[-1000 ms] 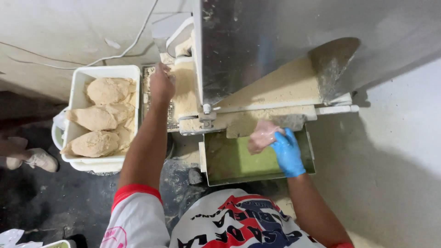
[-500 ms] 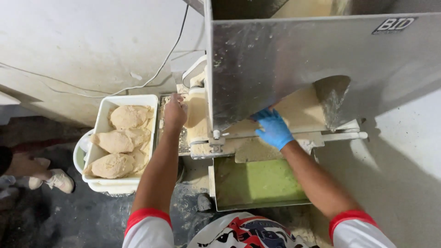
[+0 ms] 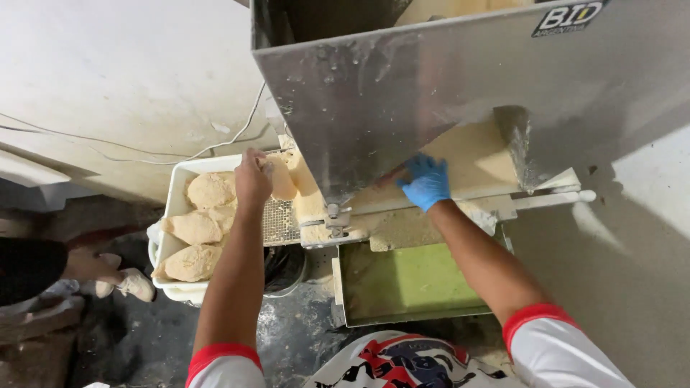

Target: Breading chicken pieces by dipping them in a liquid wash and feeding them into an industrial breading machine.

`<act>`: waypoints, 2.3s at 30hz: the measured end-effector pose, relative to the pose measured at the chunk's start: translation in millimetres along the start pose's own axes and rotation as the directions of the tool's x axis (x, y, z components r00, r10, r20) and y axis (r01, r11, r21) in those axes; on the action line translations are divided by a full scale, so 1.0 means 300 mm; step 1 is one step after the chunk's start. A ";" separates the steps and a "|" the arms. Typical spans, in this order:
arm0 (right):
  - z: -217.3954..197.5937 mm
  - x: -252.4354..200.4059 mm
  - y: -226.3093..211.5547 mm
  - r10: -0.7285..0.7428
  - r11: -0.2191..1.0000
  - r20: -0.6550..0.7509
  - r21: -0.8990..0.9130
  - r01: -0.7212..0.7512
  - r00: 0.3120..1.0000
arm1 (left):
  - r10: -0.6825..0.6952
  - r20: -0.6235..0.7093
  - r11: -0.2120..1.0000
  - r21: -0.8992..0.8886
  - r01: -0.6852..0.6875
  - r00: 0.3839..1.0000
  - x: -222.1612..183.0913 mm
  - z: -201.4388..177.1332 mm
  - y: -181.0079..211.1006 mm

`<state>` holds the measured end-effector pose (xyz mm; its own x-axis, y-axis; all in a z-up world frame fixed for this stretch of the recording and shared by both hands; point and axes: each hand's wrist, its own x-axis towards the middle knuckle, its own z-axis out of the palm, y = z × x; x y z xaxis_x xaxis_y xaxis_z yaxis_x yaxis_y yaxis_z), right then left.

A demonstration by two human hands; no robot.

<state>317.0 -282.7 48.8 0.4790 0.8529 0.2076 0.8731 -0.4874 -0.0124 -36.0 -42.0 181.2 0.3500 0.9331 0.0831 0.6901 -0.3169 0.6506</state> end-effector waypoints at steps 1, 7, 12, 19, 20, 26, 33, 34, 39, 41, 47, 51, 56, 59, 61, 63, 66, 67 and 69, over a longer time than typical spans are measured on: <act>-0.045 -0.057 0.025 0.000 1.000 -0.002 0.007 0.000 1.000 | 0.002 -0.003 1.000 0.006 -0.002 1.000 -0.018 -0.036 0.026; -0.162 -0.423 0.074 -0.045 0.953 -0.385 0.261 0.156 0.922 | 0.052 -0.042 0.999 0.018 -0.051 0.998 -0.091 -0.181 0.126; 0.099 -0.787 0.111 -0.239 0.781 0.628 0.577 -0.238 0.740 | -0.025 -0.025 0.996 0.080 0.027 0.999 -0.235 -0.251 0.204; 0.604 -0.833 0.347 -0.034 0.995 0.907 0.068 -0.067 0.420 | -0.075 0.085 0.986 0.154 0.062 0.994 -0.541 -0.223 0.223; 0.680 -0.831 0.354 -0.058 0.997 0.912 0.073 -0.023 0.406 | -0.062 0.147 0.977 0.212 0.029 0.987 -0.582 -0.208 0.228; 0.680 -0.862 0.354 -0.316 0.850 0.916 0.157 0.502 0.248 | 0.045 0.430 0.963 0.221 -0.154 0.902 -0.737 -0.002 0.339; 0.651 -0.947 0.424 -0.238 0.928 0.913 0.112 0.356 0.333 | 0.421 0.514 0.878 -0.025 -0.477 0.747 -0.623 0.347 0.636; 0.644 -0.960 0.438 -0.224 0.933 0.916 0.103 0.346 0.331 | 0.429 0.520 0.875 -0.038 -0.482 0.739 -0.597 0.346 0.715; 0.619 -1.021 0.489 -0.043 0.999 0.899 0.034 0.028 0.435 | 0.700 0.365 0.686 -0.106 -0.720 0.613 -0.471 0.367 0.974; 0.591 -1.024 0.491 0.017 0.998 0.890 0.009 -0.055 0.455 | 0.777 0.266 0.597 -0.024 -0.802 0.570 -0.351 0.629 0.710; 0.354 -0.932 0.426 0.174 0.938 0.832 0.023 -0.345 0.527 | 0.904 0.047 0.369 0.412 -0.833 0.424 -0.371 0.959 0.092; 0.168 -0.847 0.358 0.137 0.964 0.912 -0.034 -0.263 0.387 | 0.684 0.497 0.721 -0.348 -0.599 0.535 -0.566 0.480 0.063; 0.519 -0.967 0.457 0.097 0.994 0.969 -0.081 -0.079 0.227 | 0.022 0.374 0.995 0.078 -0.055 0.927 -0.337 0.167 -0.135; 0.692 -1.009 0.521 0.099 0.994 0.980 -0.107 0.037 0.173 | -0.139 0.225 0.990 0.027 0.137 0.964 -0.104 0.293 -0.330; 0.723 -1.019 0.516 0.140 0.988 0.978 -0.149 0.050 0.152 | -0.304 0.337 0.935 -0.074 0.347 0.891 0.009 0.317 -0.311; 0.691 -1.013 0.500 0.285 0.958 0.949 -0.278 -0.070 0.132 | -0.361 0.510 0.853 -0.158 0.498 0.781 0.074 0.290 -0.199; 0.496 -0.952 0.408 0.312 0.946 0.941 -0.296 -0.134 0.128 | -0.465 0.626 0.620 -0.274 0.735 0.626 0.107 0.146 -0.089; 0.469 -0.962 0.402 0.325 0.942 0.938 -0.309 -0.131 0.123 | -0.460 0.636 0.614 -0.277 0.739 0.620 0.125 0.157 -0.130; 0.415 -0.977 0.389 0.349 0.897 0.911 -0.257 -0.359 0.221 | -0.410 0.696 0.491 -0.377 0.786 0.590 0.155 0.169 -0.195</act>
<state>289.8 -566.4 -135.2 0.4934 0.1890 -0.8490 0.5885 -0.7913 0.1658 -28.0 11.2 108.5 0.3642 0.5618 -0.7428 0.3747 0.6418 0.6691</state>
